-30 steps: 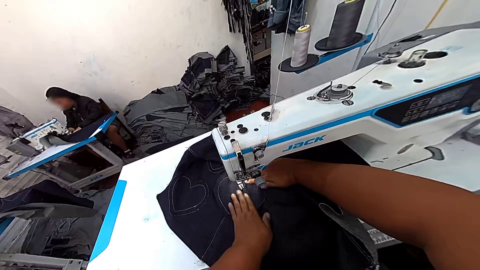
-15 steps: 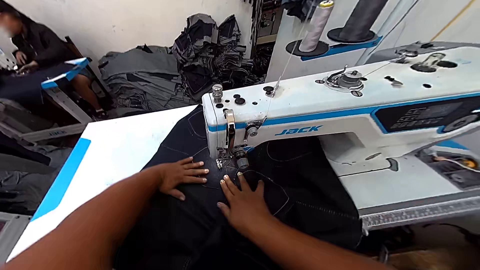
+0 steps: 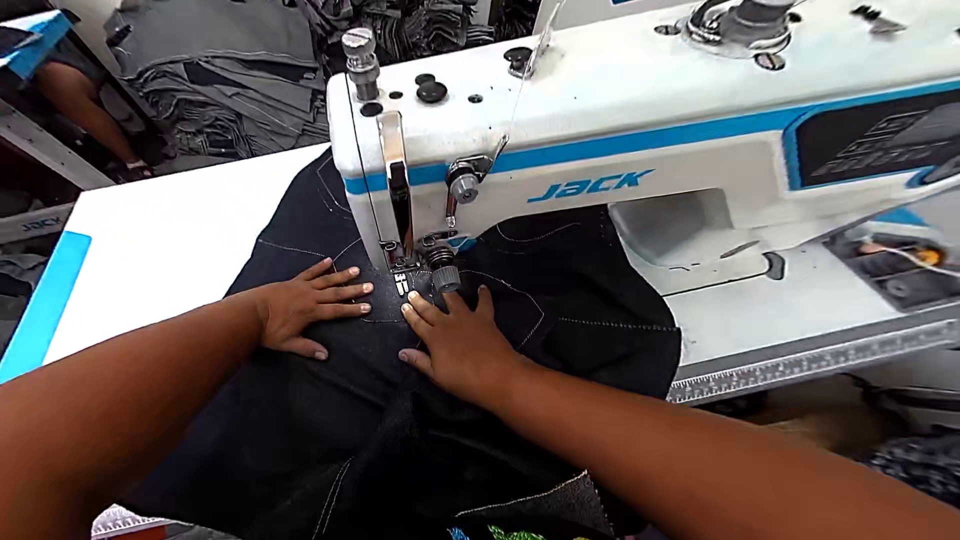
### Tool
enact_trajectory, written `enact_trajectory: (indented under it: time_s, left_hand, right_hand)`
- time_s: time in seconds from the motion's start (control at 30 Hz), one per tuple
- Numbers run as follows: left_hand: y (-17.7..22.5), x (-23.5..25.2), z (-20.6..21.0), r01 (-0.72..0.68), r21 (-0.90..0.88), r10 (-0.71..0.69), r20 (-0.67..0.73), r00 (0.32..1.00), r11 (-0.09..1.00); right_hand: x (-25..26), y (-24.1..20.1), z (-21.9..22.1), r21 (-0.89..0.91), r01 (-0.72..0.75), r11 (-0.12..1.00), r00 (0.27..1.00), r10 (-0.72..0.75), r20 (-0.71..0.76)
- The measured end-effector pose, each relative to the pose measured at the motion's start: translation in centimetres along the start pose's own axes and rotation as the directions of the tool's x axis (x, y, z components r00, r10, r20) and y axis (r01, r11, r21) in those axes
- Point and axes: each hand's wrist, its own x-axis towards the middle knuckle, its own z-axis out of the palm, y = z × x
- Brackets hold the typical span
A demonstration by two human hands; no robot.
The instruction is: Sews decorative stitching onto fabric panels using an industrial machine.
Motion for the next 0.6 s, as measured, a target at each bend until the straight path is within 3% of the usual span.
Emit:
enact_trajectory:
  time_s: [0.23, 0.3, 0.37, 0.47, 0.53, 0.6]
  left_hand:
    - [5.1, 0.6, 0.7, 0.300, -0.035, -0.301, -0.057, 0.952, 0.953]
    - [7.1, 1.4, -0.2, 0.408, -0.050, -0.408, 0.007, 0.913, 0.912]
    - [7.1, 2.3, -1.6, 0.396, 0.020, -0.397, 0.009, 0.918, 0.918]
    - [3.7, 3.3, -1.6, 0.213, 0.107, -0.191, -0.184, 0.964, 0.971]
    - [2.4, 3.5, -0.6, 0.146, -0.005, -0.145, -0.109, 0.983, 0.989]
    - [1.7, 3.5, 0.2, 0.122, -0.057, -0.128, -0.114, 0.985, 0.991]
  right_hand:
    - [2.0, 5.1, -0.9, -0.042, 0.283, 0.958, 0.953, -0.285, -0.100]
    - [2.7, 6.8, -2.0, -0.084, 0.389, 0.917, 0.917, -0.394, -0.054]
    - [3.2, 7.7, -3.3, -0.130, 0.453, 0.882, 0.890, -0.455, 0.015]
    - [2.1, 4.7, -4.8, -0.136, 0.249, 0.959, 0.964, -0.232, 0.129]
    - [0.8, 1.1, -3.4, 0.000, 0.011, 1.000, 0.992, -0.011, 0.125]
    - [0.3, -0.7, -1.7, 0.080, -0.119, 0.990, 0.982, 0.105, 0.158]
